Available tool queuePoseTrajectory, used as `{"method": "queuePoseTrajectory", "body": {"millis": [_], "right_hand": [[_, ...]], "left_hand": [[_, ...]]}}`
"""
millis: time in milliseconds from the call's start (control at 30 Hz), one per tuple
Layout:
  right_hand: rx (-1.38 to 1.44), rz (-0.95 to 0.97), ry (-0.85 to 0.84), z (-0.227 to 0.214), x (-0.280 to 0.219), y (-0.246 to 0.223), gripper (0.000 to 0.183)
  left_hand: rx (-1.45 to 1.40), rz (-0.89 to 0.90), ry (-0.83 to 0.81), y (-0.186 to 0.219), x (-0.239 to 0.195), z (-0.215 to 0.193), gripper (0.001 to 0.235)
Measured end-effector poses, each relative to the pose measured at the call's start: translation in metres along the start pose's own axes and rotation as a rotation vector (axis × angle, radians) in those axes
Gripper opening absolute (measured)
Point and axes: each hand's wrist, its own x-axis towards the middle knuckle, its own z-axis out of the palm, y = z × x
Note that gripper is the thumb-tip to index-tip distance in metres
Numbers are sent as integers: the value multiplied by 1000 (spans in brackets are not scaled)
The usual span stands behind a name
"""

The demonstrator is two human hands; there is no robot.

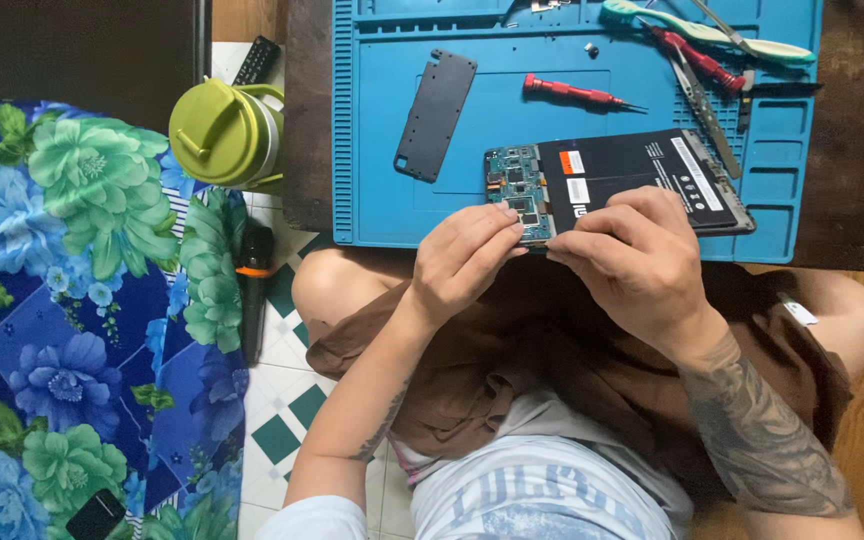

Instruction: The person works on a disassembled electronic device on a blue mat, placing a battery into the chassis and connecting a ribbon cable. They then use a red screwdriver to secure the battery in place.

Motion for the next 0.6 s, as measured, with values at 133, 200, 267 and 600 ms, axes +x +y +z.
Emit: {"method": "queuePoseTrajectory", "body": {"millis": [133,200,267,600], "right_hand": [[-25,16,12,4,-6,5,7],[-25,41,0,4,-5,5,10],[-22,66,-10,3,-3,1,10],[-88,-46,37,13,-7,-1,13]], "left_hand": [[9,-17,-17,1,-1,0,13],[1,-20,-7,1,-2,0,13],[1,-26,-7,1,-1,-1,13],[87,91,43,1,-17,1,4]]}}
